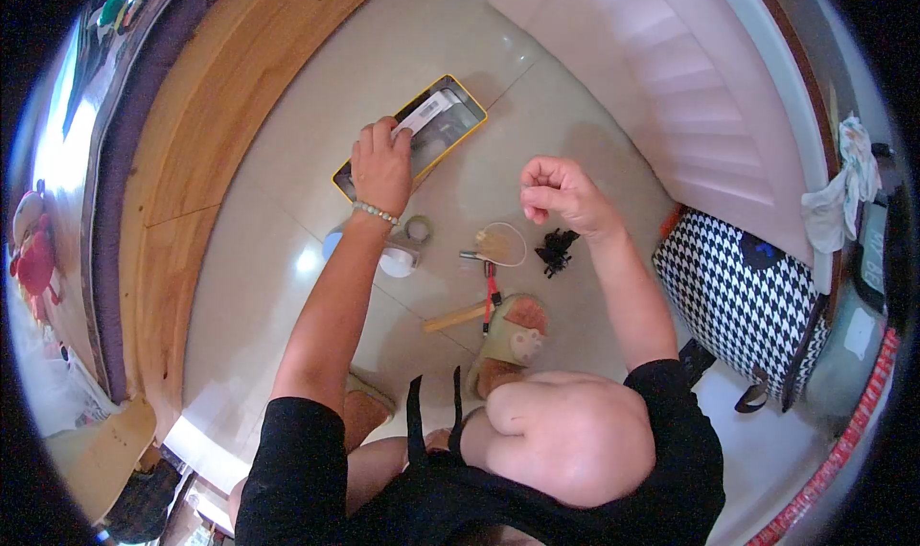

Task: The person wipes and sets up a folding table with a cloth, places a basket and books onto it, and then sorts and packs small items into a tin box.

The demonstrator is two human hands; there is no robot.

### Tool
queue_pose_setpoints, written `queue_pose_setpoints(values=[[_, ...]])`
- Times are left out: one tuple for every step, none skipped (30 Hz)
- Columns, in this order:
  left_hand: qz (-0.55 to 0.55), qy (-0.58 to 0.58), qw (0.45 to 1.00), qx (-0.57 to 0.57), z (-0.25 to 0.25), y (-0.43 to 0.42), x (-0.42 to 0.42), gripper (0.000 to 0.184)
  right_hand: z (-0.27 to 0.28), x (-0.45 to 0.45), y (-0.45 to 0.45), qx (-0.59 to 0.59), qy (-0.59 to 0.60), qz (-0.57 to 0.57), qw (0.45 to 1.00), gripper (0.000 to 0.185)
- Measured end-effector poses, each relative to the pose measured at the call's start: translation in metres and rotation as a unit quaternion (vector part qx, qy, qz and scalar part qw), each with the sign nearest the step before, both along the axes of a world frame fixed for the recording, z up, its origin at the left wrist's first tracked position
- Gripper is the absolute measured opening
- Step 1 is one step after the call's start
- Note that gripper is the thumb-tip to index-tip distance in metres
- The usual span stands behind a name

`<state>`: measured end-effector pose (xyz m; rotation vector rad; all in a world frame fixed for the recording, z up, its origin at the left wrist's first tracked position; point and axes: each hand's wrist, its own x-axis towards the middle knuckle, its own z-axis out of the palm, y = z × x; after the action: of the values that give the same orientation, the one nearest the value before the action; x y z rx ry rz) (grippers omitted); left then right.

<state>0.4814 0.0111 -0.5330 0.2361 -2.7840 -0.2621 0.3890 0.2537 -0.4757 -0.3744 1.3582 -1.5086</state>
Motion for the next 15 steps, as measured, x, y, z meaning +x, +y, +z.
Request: queue_pose_setpoints(values=[[0.024, -0.007, 0.999, 0.039, -0.003, 0.000, 0.000, 0.028, 0.000, 0.000, 0.001, 0.002, -0.002, -0.003, 1.000, 0.009], [0.048, -0.015, 0.996, 0.077, -0.008, -0.001, 0.000, 0.028, -0.001, 0.001, 0.002, 0.004, -0.004, -0.007, 1.000, 0.009], [0.071, -0.023, 0.991, 0.114, -0.012, -0.001, 0.002, 0.027, -0.001, 0.002, 0.003, 0.005, -0.007, -0.011, 1.000, 0.009], [0.059, -0.024, 0.991, 0.115, -0.016, -0.001, 0.004, 0.027, -0.004, 0.003, 0.004, 0.004, -0.010, -0.018, 1.000, 0.009], [0.048, -0.027, 0.992, 0.117, -0.019, -0.001, 0.007, 0.027, -0.007, 0.003, 0.007, 0.002, -0.014, -0.024, 1.000, 0.010], [0.037, -0.029, 0.992, 0.118, -0.020, -0.001, 0.010, 0.026, -0.009, 0.004, 0.008, 0.000, -0.018, -0.029, 0.999, 0.010], [-0.004, -0.009, 0.987, 0.162, -0.021, -0.002, 0.009, 0.025, -0.010, 0.006, 0.007, -0.009, -0.024, -0.033, 0.999, 0.010], [-0.045, 0.012, 0.977, 0.206, -0.022, -0.004, 0.006, 0.024, -0.011, 0.007, 0.006, -0.018, -0.030, -0.036, 0.999, 0.010], [-0.086, 0.032, 0.964, 0.249, -0.021, -0.005, 0.005, 0.023, -0.011, 0.008, 0.006, -0.027, -0.035, -0.039, 0.998, 0.010], [-0.061, 0.023, 0.961, 0.268, -0.020, -0.006, 0.007, 0.024, -0.013, 0.009, 0.005, -0.028, -0.039, -0.036, 0.998, 0.010], [-0.035, 0.014, 0.957, 0.287, -0.018, -0.006, 0.009, 0.024, -0.014, 0.010, 0.005, -0.030, -0.042, -0.033, 0.998, 0.010], [-0.010, 0.006, 0.952, 0.305, -0.017, -0.007, 0.012, 0.024, -0.014, 0.011, 0.005, -0.032, -0.045, -0.031, 0.998, 0.010], [0.042, -0.025, 0.951, 0.305, -0.016, -0.007, 0.014, 0.026, -0.014, 0.011, 0.005, -0.035, -0.052, -0.037, 0.997, 0.010], [0.094, -0.056, 0.946, 0.305, -0.016, -0.008, 0.017, 0.028, -0.013, 0.013, 0.005, -0.039, -0.059, -0.044, 0.996, 0.010], [0.145, -0.089, 0.938, 0.303, -0.013, -0.006, 0.021, 0.030, -0.012, 0.016, 0.006, -0.042, -0.068, -0.053, 0.995, 0.010]])
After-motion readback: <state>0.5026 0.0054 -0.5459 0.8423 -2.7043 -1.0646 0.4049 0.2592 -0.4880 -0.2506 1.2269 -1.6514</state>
